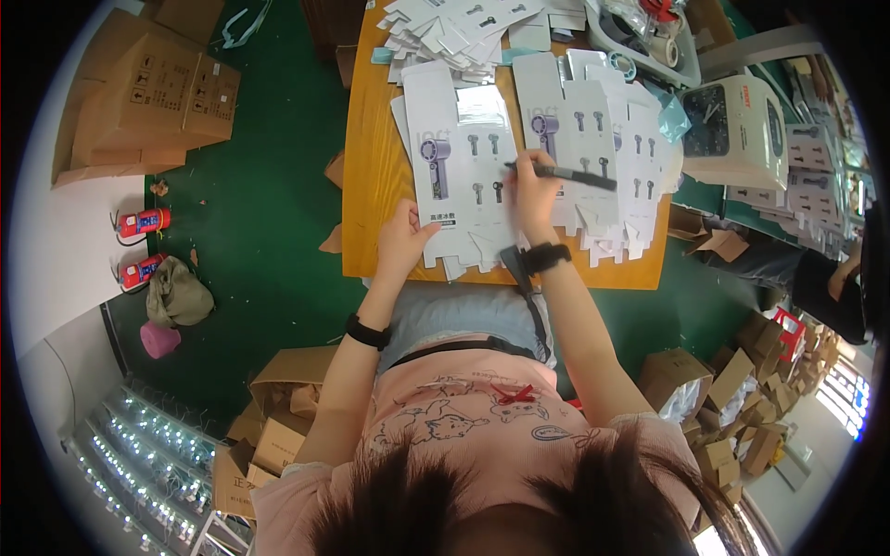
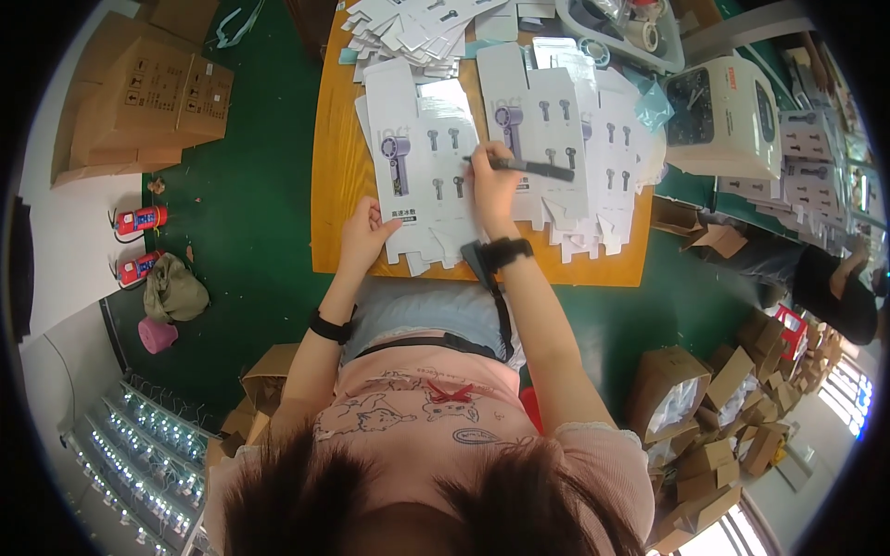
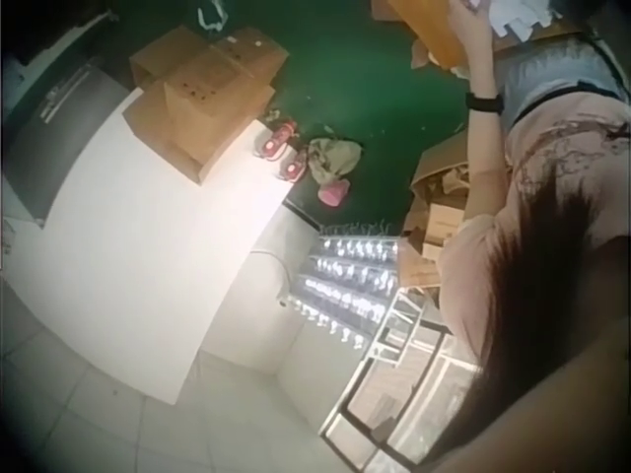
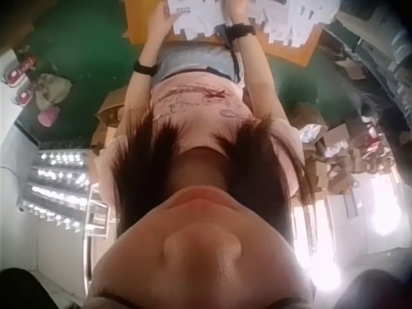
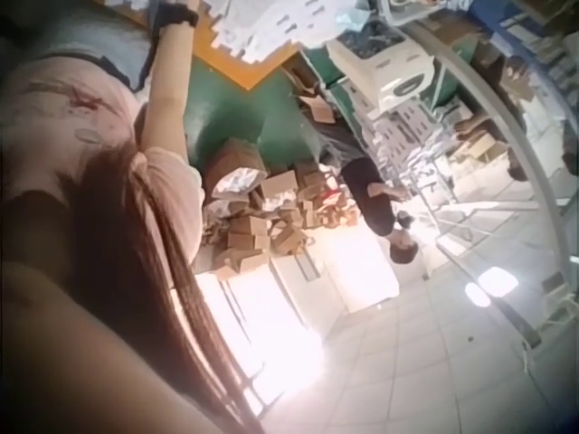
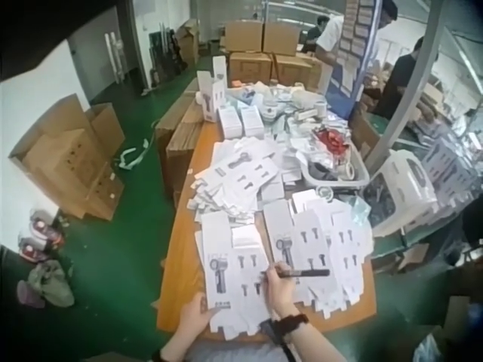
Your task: The person marks a stack of flat cardboard boxes with a marker, carries them to a table, and then retrieves more boxes from a large paper bag on the floor to continue marking them.
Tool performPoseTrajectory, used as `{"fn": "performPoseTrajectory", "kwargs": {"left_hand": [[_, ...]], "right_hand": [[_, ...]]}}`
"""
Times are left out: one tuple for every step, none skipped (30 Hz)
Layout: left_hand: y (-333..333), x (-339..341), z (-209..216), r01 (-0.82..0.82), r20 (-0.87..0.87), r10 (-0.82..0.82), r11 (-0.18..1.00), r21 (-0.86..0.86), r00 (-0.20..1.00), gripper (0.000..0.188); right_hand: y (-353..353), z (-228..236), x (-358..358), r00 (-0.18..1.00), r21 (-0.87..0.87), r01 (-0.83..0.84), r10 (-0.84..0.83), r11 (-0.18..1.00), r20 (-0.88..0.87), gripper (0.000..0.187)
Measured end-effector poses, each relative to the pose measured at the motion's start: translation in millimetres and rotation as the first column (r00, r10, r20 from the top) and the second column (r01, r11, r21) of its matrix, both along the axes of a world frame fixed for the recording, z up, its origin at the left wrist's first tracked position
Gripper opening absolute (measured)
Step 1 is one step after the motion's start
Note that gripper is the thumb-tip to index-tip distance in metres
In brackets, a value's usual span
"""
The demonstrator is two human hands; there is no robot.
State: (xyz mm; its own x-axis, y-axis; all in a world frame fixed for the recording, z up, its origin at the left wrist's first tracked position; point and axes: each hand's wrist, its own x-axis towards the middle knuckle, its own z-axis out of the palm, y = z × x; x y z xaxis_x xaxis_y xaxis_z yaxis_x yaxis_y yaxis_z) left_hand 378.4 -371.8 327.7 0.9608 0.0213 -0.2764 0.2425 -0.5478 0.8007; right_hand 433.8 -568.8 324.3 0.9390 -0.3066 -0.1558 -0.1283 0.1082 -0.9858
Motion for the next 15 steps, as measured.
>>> {"fn": "performPoseTrajectory", "kwargs": {"left_hand": [[0.3,-0.3,0.1,0.001,0.004,-0.001,1.0,0.022,1.0,0.028],[0.9,0.3,-0.2,-0.001,0.004,0.001,1.0,0.02,1.0,0.028],[0.7,0.9,-0.8,0.002,0.009,-0.002,1.0,0.029,1.0,0.028],[0.5,1.5,-1.7,0.004,0.013,-0.004,0.999,0.038,1.0,0.028],[0.1,1.1,-2.7,0.005,0.015,-0.006,0.999,0.047,1.0,0.028],[-0.1,1.7,-3.5,0.007,0.013,-0.007,0.999,0.047,1.0,0.028],[-0.5,1.6,-4.4,0.008,0.014,-0.009,0.998,0.058,1.0,0.028],[-0.7,1.2,-5.4,0.009,0.014,-0.01,0.998,0.069,1.0,0.028],[-0.9,1.3,-5.7,0.012,0.013,-0.013,0.997,0.08,1.0,0.029],[-0.4,1.6,-6.0,0.015,0.009,-0.015,0.997,0.081,1.0,0.029],[0.3,2.0,-6.4,0.011,0.011,-0.012,0.997,0.076,1.0,0.029],[0.3,2.0,-6.7,0.007,0.013,-0.008,0.997,0.072,1.0,0.03],[0.3,2.3,-7.1,0.004,0.015,-0.005,0.998,0.067,1.0,0.03],[1.0,3.5,-8.7,0.008,0.01,-0.008,0.998,0.068,1.0,0.03],[5.1,3.6,-11.4,-0.006,0.002,0.006,0.999,0.043,1.0,0.031]], "right_hand": [[-3.8,3.8,-10.2,1.0,0.031,-0.02,0.02,0.999,0.003,0.011],[-5.3,6.3,-18.7,0.999,0.062,-0.04,0.04,0.997,0.006,0.011],[-5.7,5.7,-28.4,0.999,0.059,-0.039,0.039,0.997,0.003,0.011],[-5.2,2.1,-38.8,0.991,-0.015,-0.131,0.132,0.991,0.015,0.011],[-4.4,-2.1,-48.1,0.974,-0.09,-0.222,0.225,0.971,0.019,0.011],[-2.9,-3.4,-51.9,0.949,-0.163,-0.308,0.315,0.937,0.019,0.012],[-1.9,-4.8,-53.7,0.949,-0.161,-0.308,0.314,0.938,0.017,0.012],[-0.6,-6.2,-55.6,0.949,-0.241,-0.297,0.314,0.924,0.038,0.012],[0.4,-7.0,-57.4,0.947,-0.319,-0.281,0.315,0.905,0.059,0.012],[1.1,-7.7,-59.2,0.945,-0.394,-0.262,0.316,0.881,0.079,0.012],[1.5,-8.9,-59.2,0.947,-0.392,-0.261,0.313,0.882,0.075,0.012],[0.8,-10.4,-57.6,0.935,-0.432,-0.283,0.346,0.856,0.072,0.012],[0.1,-11.8,-55.7,0.923,-0.472,-0.304,0.378,0.828,0.068,0.012],[-0.4,-12.9,-55.6,0.91,-0.51,-0.324,0.41,0.797,0.062,0.012],[0.3,-11.5,-57.2,0.908,-0.505,-0.33,0.414,0.798,0.06,0.012]]}}
